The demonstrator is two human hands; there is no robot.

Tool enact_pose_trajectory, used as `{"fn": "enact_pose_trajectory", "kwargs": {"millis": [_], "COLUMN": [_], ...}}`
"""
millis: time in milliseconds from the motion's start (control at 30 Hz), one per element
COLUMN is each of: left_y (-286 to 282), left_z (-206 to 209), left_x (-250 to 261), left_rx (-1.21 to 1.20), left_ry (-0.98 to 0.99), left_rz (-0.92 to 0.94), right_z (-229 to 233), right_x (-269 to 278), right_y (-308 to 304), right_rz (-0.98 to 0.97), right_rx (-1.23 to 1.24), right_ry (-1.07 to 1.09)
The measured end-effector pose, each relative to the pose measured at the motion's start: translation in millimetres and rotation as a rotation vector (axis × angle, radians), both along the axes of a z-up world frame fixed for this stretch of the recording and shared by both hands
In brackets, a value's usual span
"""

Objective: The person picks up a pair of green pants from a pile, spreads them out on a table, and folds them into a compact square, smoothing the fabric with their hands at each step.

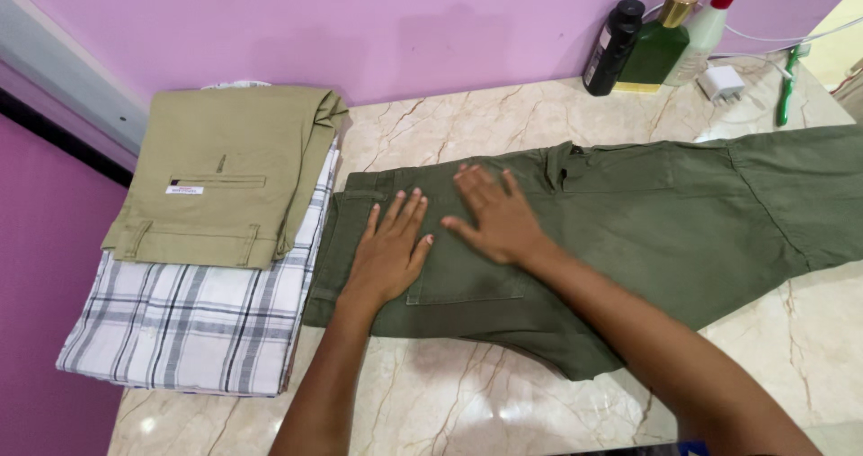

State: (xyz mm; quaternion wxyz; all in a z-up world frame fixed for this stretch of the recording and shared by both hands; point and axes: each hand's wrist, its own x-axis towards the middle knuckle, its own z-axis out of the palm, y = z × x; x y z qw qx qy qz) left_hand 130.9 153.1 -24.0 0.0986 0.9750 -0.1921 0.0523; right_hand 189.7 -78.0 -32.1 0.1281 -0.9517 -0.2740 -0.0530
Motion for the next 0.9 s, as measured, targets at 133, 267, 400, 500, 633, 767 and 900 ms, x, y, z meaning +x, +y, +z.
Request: {"fn": "enact_pose_trajectory", "kwargs": {"millis": [133, 267, 400, 500, 633, 767, 900], "left_y": [4.8, 31.6, 28.4, 10.4, -28.3, -27.8, -22.9], "left_z": [7.1, 8.8, 5.4, 5.2, -3.7, -6.4, -11.2], "left_x": [4.3, 5.3, 5.0, -0.5, -14.4, -12.9, -12.0], "left_rx": [0.050, -0.039, -0.033, 0.084, -0.113, -0.051, 0.010], "left_ry": [0.020, -0.035, -0.105, -0.189, -0.003, -0.005, -0.108], "left_rz": [0.171, 0.325, 0.361, 0.277, 0.098, 0.133, 0.218], "right_z": [-7.2, -4.0, 19.5, 20.2, 7.4, 4.1, 1.7], "right_x": [8.8, 4.4, -36.6, -83.4, -104.0, -96.6, -94.4], "right_y": [-24.6, -21.2, -13.7, 12.9, 23.0, -11.3, -88.7], "right_rz": [-0.109, -0.204, -0.082, 0.157, 0.262, 0.170, -0.044], "right_rx": [0.038, 0.048, 0.243, 0.222, 0.155, 0.095, 0.038], "right_ry": [-0.078, -0.137, -0.147, -0.146, -0.029, -0.020, -0.034]}}
